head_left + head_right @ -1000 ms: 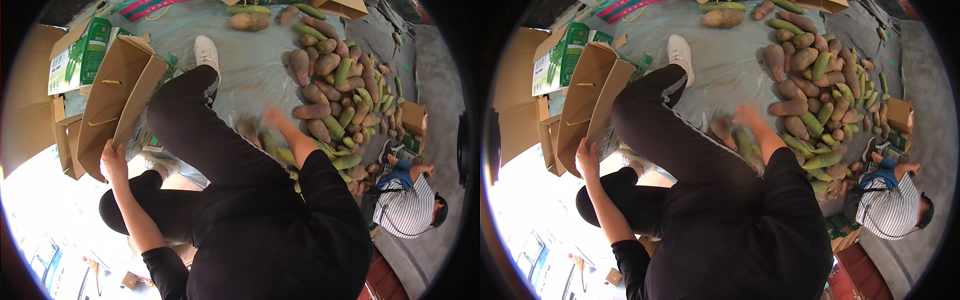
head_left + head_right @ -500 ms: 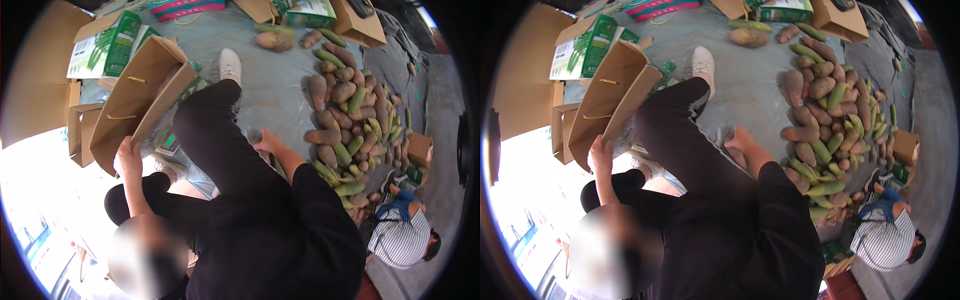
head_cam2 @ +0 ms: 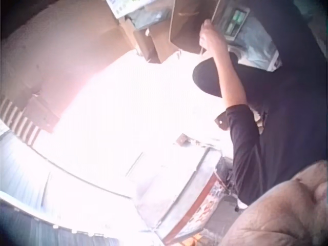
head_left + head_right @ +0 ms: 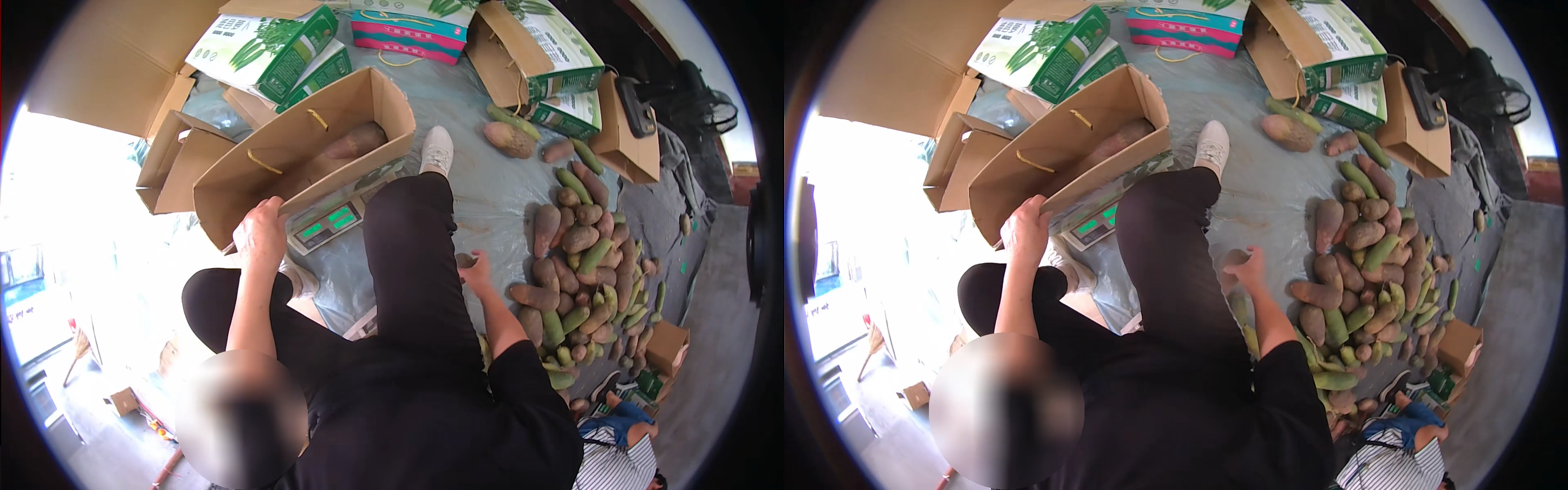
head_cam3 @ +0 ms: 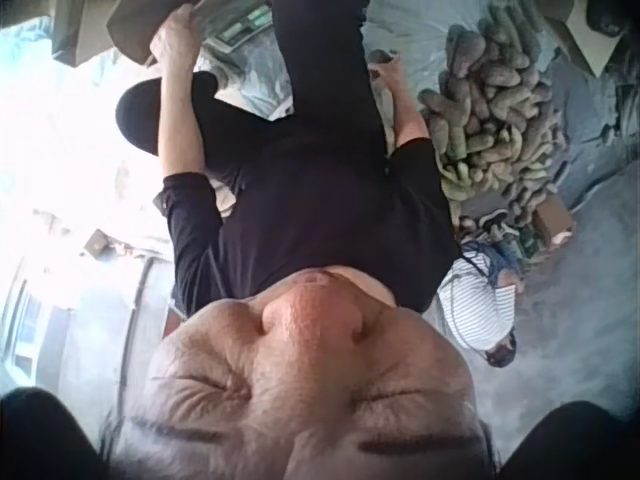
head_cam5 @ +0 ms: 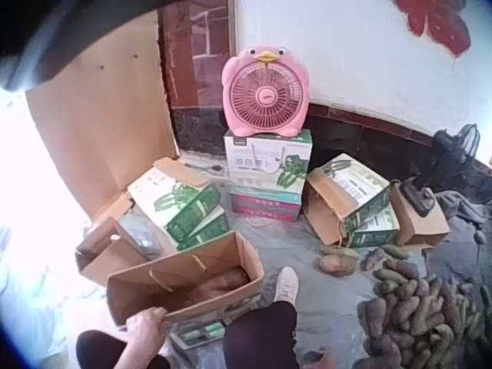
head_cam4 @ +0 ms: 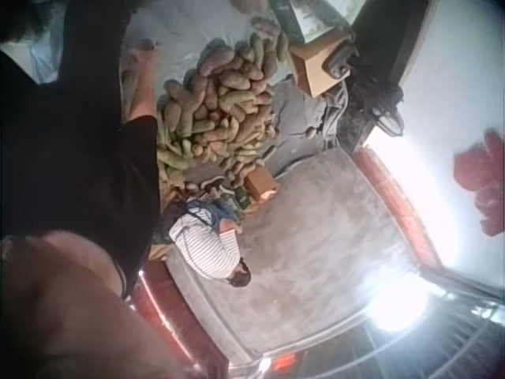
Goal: Sorting and weighing vegetables into paper bags using a digital scale.
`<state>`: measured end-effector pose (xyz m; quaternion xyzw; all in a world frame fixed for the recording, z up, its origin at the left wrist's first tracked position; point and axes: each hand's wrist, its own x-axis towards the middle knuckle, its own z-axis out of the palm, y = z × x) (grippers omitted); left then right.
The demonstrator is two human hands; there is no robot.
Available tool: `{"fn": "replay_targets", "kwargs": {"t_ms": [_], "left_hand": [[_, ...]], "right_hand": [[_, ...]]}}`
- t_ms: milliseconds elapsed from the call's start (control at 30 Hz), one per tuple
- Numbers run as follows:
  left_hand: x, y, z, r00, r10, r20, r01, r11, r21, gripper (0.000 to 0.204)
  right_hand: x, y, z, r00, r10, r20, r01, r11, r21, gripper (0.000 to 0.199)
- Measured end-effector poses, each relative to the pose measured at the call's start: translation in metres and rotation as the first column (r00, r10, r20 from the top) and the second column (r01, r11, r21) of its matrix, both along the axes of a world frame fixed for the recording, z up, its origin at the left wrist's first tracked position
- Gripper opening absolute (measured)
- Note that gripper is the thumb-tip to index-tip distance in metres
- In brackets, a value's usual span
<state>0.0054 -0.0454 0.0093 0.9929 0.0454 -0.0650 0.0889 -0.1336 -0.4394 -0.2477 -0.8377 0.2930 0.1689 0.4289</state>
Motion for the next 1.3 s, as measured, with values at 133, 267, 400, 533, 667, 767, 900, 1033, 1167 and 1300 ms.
{"fn": "replay_targets", "kwargs": {"t_ms": [133, 267, 400, 533, 667, 767, 900, 1033, 1167, 1300], "left_hand": [[-0.003, 0.003, -0.003, 1.0, -0.018, 0.025, 0.018, 0.999, -0.029, 0.013], [-0.002, 0.002, -0.003, 1.0, -0.003, 0.024, 0.004, 0.999, -0.042, 0.012], [-0.003, 0.005, -0.005, 0.998, -0.035, 0.058, 0.037, 0.999, -0.034, 0.011], [-0.002, 0.005, -0.006, 0.996, -0.045, 0.074, 0.046, 0.999, -0.02, 0.011], [-0.003, 0.006, -0.004, 0.995, -0.05, 0.084, 0.051, 0.999, -0.008, 0.01], [-0.002, 0.004, -0.006, 0.995, -0.057, 0.083, 0.058, 0.998, -0.008, 0.008], [-0.005, 0.005, -0.007, 0.996, -0.041, 0.078, 0.042, 0.999, -0.017, 0.009], [-0.001, 0.003, -0.008, 0.998, -0.039, 0.057, 0.039, 0.999, 0.002, 0.011], [-0.002, 0.007, -0.009, 0.999, -0.042, 0.033, 0.041, 0.999, 0.028, 0.018], [0.003, 0.0, -0.004, 1.0, -0.021, -0.001, 0.021, 0.998, 0.062, 0.024]], "right_hand": [[0.057, -0.025, 0.054, 0.944, -0.001, 0.329, 0.044, 0.991, -0.125, 0.08], [0.13, -0.027, 0.161, 0.818, -0.093, 0.567, 0.084, 0.996, 0.041, 0.077], [0.188, 0.011, 0.261, 0.629, -0.147, 0.763, -0.094, 0.961, 0.262, 0.071], [0.224, 0.071, 0.316, 0.607, -0.113, 0.787, -0.288, 0.891, 0.351, 0.067], [0.263, 0.122, 0.292, 0.514, 0.195, 0.835, -0.435, 0.899, 0.058, 0.064], [0.267, 0.16, 0.278, 0.477, 0.381, 0.792, -0.485, 0.866, -0.124, 0.064], [0.263, 0.184, 0.257, 0.519, 0.579, 0.629, -0.514, 0.799, -0.311, 0.053], [0.257, 0.161, 0.236, 0.423, 0.678, 0.601, -0.51, 0.727, -0.461, 0.024], [0.231, 0.112, 0.249, 0.399, 0.474, 0.785, -0.357, 0.869, -0.343, 0.021], [0.189, 0.018, 0.179, 0.739, 0.229, 0.634, -0.239, 0.968, -0.07, 0.023]]}}
